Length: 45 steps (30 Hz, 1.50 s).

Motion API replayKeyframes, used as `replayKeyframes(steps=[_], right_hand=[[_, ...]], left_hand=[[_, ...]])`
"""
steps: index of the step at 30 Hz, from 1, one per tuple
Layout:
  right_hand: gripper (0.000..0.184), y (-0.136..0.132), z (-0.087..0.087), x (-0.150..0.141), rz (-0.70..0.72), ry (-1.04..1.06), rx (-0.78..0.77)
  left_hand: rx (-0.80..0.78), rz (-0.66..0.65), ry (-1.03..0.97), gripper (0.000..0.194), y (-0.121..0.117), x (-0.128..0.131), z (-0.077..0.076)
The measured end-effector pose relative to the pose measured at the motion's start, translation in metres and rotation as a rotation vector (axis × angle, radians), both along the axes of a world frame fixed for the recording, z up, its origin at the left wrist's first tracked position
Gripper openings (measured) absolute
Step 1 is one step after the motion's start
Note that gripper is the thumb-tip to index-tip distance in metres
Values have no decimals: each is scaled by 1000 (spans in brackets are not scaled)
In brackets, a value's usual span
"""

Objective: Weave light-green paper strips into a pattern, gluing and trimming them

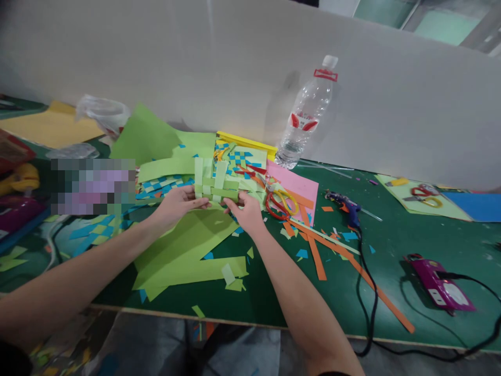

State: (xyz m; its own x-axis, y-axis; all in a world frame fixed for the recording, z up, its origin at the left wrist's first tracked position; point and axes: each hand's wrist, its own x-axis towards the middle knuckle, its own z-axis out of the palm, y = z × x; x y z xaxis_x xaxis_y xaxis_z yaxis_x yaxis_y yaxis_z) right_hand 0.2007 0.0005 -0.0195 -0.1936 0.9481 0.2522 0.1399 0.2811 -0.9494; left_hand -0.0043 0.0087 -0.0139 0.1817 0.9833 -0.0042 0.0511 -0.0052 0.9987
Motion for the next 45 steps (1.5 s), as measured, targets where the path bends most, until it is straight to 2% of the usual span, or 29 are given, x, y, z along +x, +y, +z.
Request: replayKeyframes(steps=[13, 19, 24, 31, 36, 45], right_hand=[[27, -2, 1, -1, -4, 4, 23], [28, -1, 0, 0, 53, -11, 50], [28, -1, 1, -1, 38, -56, 53], [29, -2, 2, -1, 44, -49, 48], [33, -3, 4, -1, 19, -72, 25], [30, -4, 2, -1, 13, -83, 67]], left_hand=[[9, 17, 40, 44, -3, 1, 4], [-56, -8, -64, 49, -3, 3, 2], [-80, 40, -143, 47, -2, 2, -1], [-91, 75, -116, 47, -4, 2, 4], [-65, 67, -114, 49, -2, 2, 1], [-118, 44, -40, 48, -3, 2, -1]])
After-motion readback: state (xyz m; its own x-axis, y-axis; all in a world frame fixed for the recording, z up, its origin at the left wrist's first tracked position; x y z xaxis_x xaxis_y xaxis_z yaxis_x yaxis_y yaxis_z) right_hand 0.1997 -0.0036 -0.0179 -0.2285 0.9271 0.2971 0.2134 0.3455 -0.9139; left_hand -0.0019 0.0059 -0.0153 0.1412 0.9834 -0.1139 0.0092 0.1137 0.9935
